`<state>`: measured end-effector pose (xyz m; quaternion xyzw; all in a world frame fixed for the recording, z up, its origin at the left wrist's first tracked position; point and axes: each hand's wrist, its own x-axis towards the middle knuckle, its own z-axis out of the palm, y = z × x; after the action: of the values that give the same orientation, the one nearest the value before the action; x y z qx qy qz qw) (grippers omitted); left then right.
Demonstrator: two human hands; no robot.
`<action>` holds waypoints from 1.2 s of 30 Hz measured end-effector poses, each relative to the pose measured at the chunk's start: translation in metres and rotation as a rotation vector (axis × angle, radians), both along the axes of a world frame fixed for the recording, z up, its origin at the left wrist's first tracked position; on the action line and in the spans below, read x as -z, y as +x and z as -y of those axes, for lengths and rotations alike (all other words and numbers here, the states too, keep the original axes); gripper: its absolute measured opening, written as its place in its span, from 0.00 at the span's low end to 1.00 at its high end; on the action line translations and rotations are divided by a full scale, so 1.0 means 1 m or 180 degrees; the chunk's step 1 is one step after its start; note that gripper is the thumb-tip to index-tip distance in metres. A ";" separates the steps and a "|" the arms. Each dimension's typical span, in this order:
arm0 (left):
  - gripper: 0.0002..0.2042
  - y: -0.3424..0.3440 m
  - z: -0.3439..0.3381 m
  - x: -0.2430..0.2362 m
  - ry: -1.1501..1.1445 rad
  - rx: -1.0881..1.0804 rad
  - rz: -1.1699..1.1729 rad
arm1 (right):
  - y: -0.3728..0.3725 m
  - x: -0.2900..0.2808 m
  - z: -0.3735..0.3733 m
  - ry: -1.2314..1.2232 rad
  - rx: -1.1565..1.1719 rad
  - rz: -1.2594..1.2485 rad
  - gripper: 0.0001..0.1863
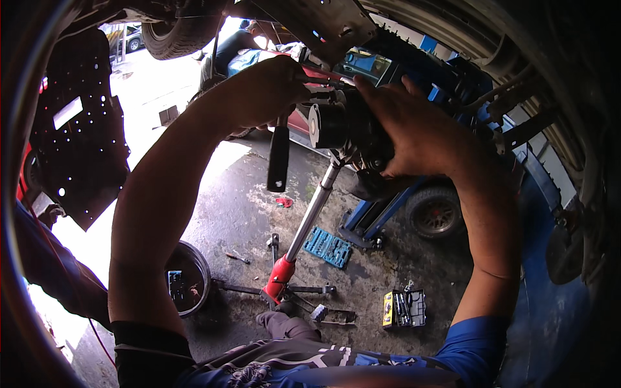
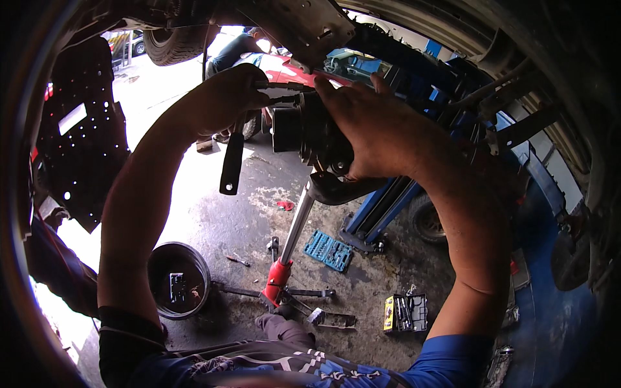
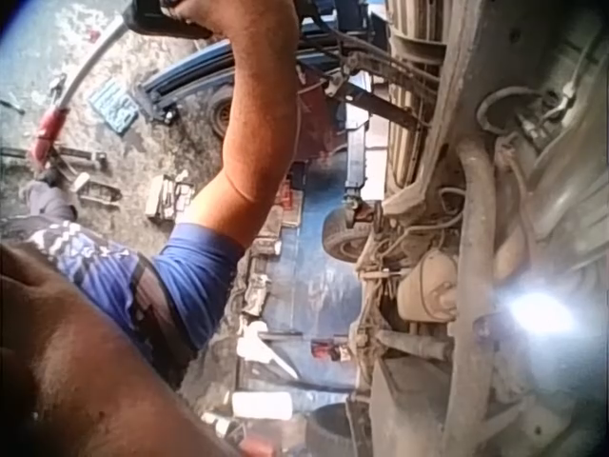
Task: Manually repairing or installing automotive components under a vehicle on a lift.
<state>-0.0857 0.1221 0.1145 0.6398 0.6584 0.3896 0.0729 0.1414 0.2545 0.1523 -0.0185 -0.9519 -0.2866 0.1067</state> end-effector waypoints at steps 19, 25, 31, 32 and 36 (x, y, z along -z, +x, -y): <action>0.20 0.005 0.002 0.036 0.0942 0.0713 0.0946 | -0.083 -0.019 -0.001 -0.0349 -0.1010 -0.0269 0.09; 0.16 -0.013 -0.008 0.041 0.0651 0.1627 0.2567 | -0.086 -0.015 0.002 -0.0432 -0.0716 -0.0412 0.08; 0.19 0.008 -0.005 0.038 0.1423 -0.0348 -0.1152 | -0.080 -0.018 0.002 -0.0645 -0.0547 -0.0466 0.10; 0.21 0.011 -0.003 0.036 0.1037 -0.0613 -0.1167 | -0.078 -0.019 0.003 -0.0644 -0.0541 -0.0466 0.10; 0.20 0.009 -0.007 0.042 0.1313 -0.0636 -0.1222 | -0.069 -0.024 -0.001 -0.0780 -0.0395 -0.0316 0.12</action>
<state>-0.0765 0.1288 0.0721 0.6352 0.6267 0.3924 -0.2232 0.0728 0.2551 0.1765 0.0133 -0.9726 -0.1598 0.1681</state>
